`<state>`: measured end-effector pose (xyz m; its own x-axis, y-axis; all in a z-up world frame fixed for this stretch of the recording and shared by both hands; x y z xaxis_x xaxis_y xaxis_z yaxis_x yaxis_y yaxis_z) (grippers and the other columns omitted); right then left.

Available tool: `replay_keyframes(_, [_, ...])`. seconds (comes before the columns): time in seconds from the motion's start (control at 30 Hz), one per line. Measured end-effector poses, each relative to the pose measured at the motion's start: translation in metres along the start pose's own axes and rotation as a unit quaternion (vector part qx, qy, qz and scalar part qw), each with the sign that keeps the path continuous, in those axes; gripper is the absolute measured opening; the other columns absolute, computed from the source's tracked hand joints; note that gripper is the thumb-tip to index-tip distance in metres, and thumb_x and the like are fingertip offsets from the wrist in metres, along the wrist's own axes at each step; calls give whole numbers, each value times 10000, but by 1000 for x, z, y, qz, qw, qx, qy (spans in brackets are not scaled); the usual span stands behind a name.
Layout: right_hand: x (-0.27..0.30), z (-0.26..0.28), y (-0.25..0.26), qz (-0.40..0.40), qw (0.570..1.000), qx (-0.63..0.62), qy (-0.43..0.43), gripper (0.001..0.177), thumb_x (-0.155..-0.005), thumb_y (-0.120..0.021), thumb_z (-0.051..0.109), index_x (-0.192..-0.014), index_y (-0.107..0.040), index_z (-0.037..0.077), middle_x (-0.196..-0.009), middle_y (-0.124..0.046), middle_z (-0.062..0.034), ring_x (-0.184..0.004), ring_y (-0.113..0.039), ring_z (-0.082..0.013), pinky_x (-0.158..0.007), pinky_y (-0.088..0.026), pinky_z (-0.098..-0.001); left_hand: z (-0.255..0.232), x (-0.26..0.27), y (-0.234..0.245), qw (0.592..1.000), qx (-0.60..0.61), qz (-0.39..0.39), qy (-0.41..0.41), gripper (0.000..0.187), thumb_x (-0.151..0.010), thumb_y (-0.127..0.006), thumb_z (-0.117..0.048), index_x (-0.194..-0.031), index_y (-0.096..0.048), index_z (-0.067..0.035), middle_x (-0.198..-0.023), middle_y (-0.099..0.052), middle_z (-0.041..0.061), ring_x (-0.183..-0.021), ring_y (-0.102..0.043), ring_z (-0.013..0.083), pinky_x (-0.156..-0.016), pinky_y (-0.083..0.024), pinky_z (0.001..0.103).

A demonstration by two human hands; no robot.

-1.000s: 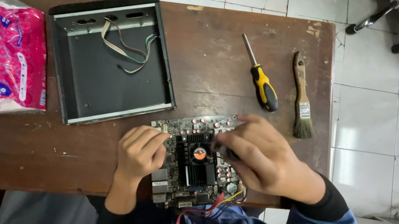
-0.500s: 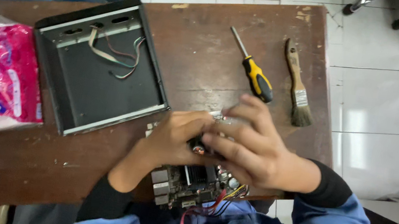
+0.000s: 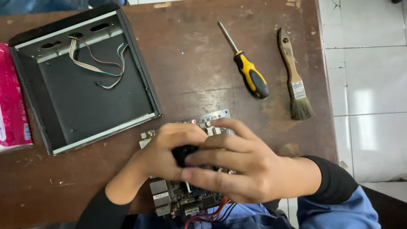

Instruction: The person uses a screwdriver to tighten screws on a motherboard placed on a wooden table. The person repeatedly adjusts the screwdriver and screws on the board, then lifts the motherboard at the end.

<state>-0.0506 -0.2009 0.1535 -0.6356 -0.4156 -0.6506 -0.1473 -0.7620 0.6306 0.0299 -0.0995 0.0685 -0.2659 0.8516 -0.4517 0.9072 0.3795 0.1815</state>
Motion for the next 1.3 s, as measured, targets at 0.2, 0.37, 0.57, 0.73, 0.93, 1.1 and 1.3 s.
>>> replay_keyframes(0.2, [3,-5,-1,-31,997,74,-13,203,-853,-558,196,-976,-520,38,-796,-495,-91,-680,-456,-263,-735,-458,-454,7,7,-1,998,-49,-17,21,105,-797,-570,-183,-780,-554,-81,-867,-610,83,-778,-613,184,-821,-446,330])
replay_keyframes(0.37, [8,-8,-2,38,999,-5,-25,294,-898,-306,128,-1113,-442,-20,-1037,-521,-200,-939,-535,-350,-865,-385,-500,10,7,2,996,-89,0,4,181,-816,-494,-178,-839,-527,-1,-862,-574,120,-727,-575,241,-639,-466,310])
replay_keyframes(0.57, [7,-5,2,-49,997,51,8,220,-885,-341,101,-968,-494,-33,-766,-506,-165,-656,-491,-272,-679,-439,-422,17,11,-8,997,-71,-6,40,233,-736,-631,-174,-910,-529,-57,-842,-598,65,-753,-605,202,-692,-470,287])
replay_keyframes(0.73, [11,-5,-1,-75,993,93,23,178,-850,-531,133,-875,-426,-9,-622,-345,-87,-530,-364,-255,-571,-429,-405,11,5,-6,999,-35,-1,7,98,-791,-592,-105,-878,-585,-58,-870,-576,108,-774,-582,218,-739,-473,308])
replay_keyframes(0.93, [11,-10,-2,29,999,-39,-6,285,-877,-268,84,-1087,-398,-58,-1090,-474,-269,-982,-514,-400,-835,-407,-541,20,17,3,991,-129,8,43,216,-805,-524,-235,-724,-531,-35,-688,-549,55,-625,-565,174,-544,-439,290])
replay_keyframes(1.1, [6,-4,6,3,993,117,-15,262,-904,-346,144,-1038,-505,-16,-869,-593,-142,-756,-529,-267,-794,-392,-433,12,15,7,990,-65,4,124,560,-604,-766,-225,-1041,-453,-67,-988,-573,83,-878,-647,203,-798,-532,264])
replay_keyframes(1.3, [6,-3,2,-57,993,102,26,78,-846,-518,63,-871,-452,31,-627,-311,-72,-549,-324,-240,-593,-425,-382,7,4,-4,992,-125,7,13,126,-715,-634,-19,-767,-534,-73,-685,-559,24,-574,-537,159,-563,-434,259])
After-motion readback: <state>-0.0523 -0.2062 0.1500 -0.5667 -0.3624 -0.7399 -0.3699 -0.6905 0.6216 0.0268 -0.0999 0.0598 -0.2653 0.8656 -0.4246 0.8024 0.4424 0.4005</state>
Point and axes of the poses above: each hand's wrist, its own x-axis away from the middle knuckle, its own y-axis out of the back of the hand, z = x × y, the point moved 4 cm from there along -x, towards the middle knuckle
